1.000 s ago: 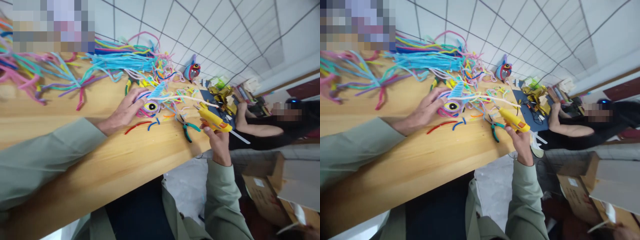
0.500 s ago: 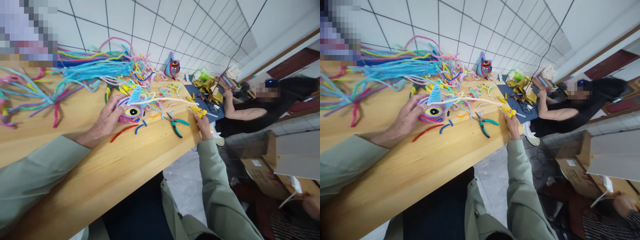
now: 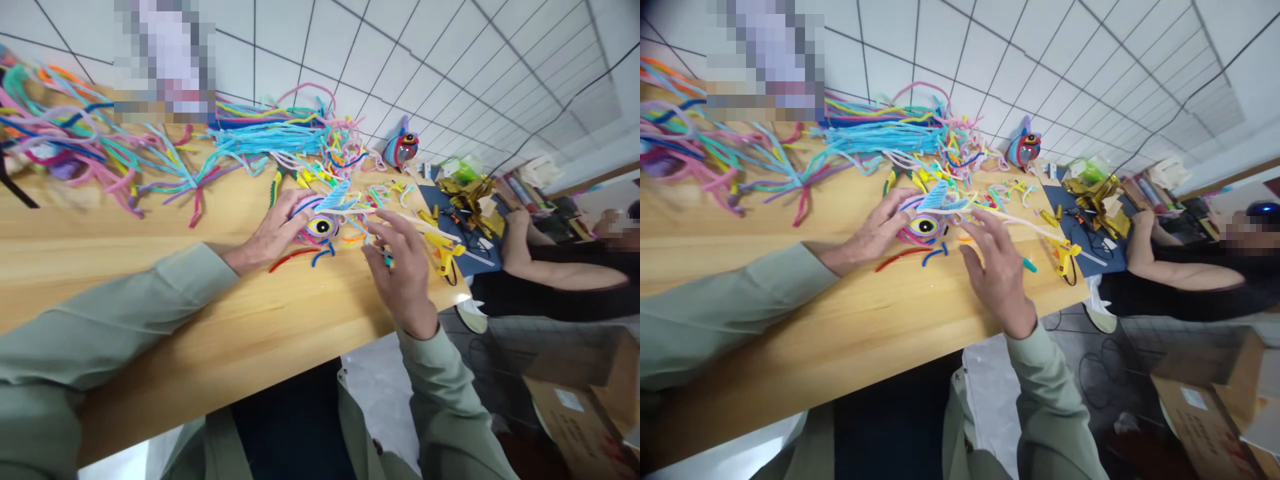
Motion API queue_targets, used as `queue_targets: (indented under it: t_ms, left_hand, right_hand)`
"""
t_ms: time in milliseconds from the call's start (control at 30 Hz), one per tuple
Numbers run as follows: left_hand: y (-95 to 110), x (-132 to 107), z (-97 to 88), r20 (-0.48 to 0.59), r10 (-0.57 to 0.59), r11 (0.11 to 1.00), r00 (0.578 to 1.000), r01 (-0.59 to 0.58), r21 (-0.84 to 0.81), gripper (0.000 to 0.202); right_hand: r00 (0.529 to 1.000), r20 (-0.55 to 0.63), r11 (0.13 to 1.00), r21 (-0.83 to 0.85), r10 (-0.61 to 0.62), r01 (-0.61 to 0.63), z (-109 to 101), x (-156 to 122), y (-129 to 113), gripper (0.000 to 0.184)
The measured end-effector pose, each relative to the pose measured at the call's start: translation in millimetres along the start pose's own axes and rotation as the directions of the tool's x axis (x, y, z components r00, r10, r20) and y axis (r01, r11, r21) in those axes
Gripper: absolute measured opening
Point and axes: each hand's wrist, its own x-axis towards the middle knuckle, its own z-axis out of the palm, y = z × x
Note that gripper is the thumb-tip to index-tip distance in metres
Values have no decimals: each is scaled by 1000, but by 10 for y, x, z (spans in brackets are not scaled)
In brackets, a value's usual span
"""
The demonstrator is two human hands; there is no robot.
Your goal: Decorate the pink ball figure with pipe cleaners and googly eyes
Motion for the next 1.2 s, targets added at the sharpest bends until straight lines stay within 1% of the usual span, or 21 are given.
queue_targets:
  t_ms: [67,133,200,267,333,467,600,700,767,900,1033,1200]
  left_hand:
    - [29,-1,-3,4,16,1000,1000,-16,-4,51]
    - [54,-1,-7,9,24,1000,1000,-24,-6,49]
    - [67,-1,-9,10,22,1000,1000,-22,-13,49]
    - [69,-1,-10,10,16,1000,1000,-16,-21,49]
    - [69,-2,-12,13,12,1000,1000,-11,-29,50]
    - [93,1,-28,33,-4,999,999,5,-34,51]
    - [118,7,-45,63,18,1000,998,-17,-18,51]
    - [110,6,-46,65,27,1000,998,-27,-2,50]
    - [99,4,-44,65,30,1000,997,-30,1,50]
    - [91,2,-43,75,34,999,997,-35,8,49]
    - [97,6,-43,75,31,999,997,-33,22,50]
    - [98,14,-39,70,28,1000,997,-29,12,52]
  right_hand:
    - [992,57,991,-72,-108,112,167,211,-59,37]
    - [978,83,972,-125,-190,200,307,320,-16,37]
    - [966,73,956,-143,-249,258,414,351,65,36]
    - [959,49,949,-139,-280,284,482,339,135,37]
    - [958,48,949,-128,-284,288,516,320,179,40]
    - [960,84,957,-95,-265,273,531,320,219,45]
    - [957,59,955,-65,-285,289,541,351,236,41]
    - [961,64,961,-53,-268,272,550,361,234,38]
    - [964,66,964,-53,-258,261,555,359,232,38]
    - [958,52,958,-50,-281,284,567,351,237,41]
    - [954,66,952,-76,-293,297,565,352,229,40]
    - [962,108,951,-158,-252,267,550,353,151,42]
